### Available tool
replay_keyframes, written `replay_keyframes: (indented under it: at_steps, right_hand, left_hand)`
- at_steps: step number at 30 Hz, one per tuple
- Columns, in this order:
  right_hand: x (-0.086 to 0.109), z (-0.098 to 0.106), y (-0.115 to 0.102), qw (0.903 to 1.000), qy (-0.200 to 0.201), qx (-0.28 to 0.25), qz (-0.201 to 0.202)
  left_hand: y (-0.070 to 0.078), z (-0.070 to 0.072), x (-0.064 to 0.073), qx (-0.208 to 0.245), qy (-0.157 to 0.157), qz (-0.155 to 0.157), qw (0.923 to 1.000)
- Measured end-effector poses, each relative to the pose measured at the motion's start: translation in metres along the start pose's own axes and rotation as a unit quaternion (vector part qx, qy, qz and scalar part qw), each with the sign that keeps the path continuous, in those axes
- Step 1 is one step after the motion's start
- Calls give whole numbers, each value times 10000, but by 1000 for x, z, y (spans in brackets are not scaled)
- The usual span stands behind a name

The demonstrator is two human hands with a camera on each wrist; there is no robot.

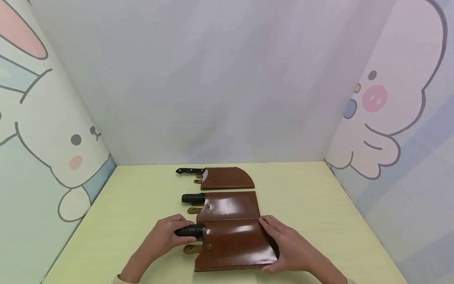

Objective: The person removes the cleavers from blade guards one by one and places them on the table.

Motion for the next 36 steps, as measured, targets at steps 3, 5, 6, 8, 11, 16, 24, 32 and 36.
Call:
replay_keyframes:
  at_steps: [3,5,6,8,11,16,24,32,36]
  right_hand:
    - [1,1,0,10000,26,50,10]
    - [1,1,0,10000,37,84,24]
    - [1,1,0,9999,44,100,33]
    - [1,2,0,9999,61,115,45]
    - [1,2,1,9999,75,143,42]
    - [3,2,2,9999,73,148,6]
    - [8,3,5,9998,84,167,-52]
    - [11,6,8,9998,121,133,-61]
    - [12,6,8,9997,166,151,3]
  left_hand:
    - [-2,3,2,-72,-42,99,9999]
    - [-4,4,2,-115,-57,113,9999]
    - [-4,4,2,-133,-58,103,9998]
    - [-5,4,3,-153,-45,75,9998]
    - [-5,4,2,-172,-23,52,9998]
    - [-6,5,2,-282,48,14,9996]
    - [-9,7,5,-379,23,278,9989]
    - [-12,9,10,-292,302,27,9991]
    - [-13,9,11,-276,313,-38,9991]
Point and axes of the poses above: each hand's wrist, its own x-axis away from the middle knuckle, its own z-axis out of the back of the hand, y = z × x, the point moved 5 cm from there along -x, towards the middle knuckle, and after that the axes turned 8 degrees about z, right-handed, at the moved point
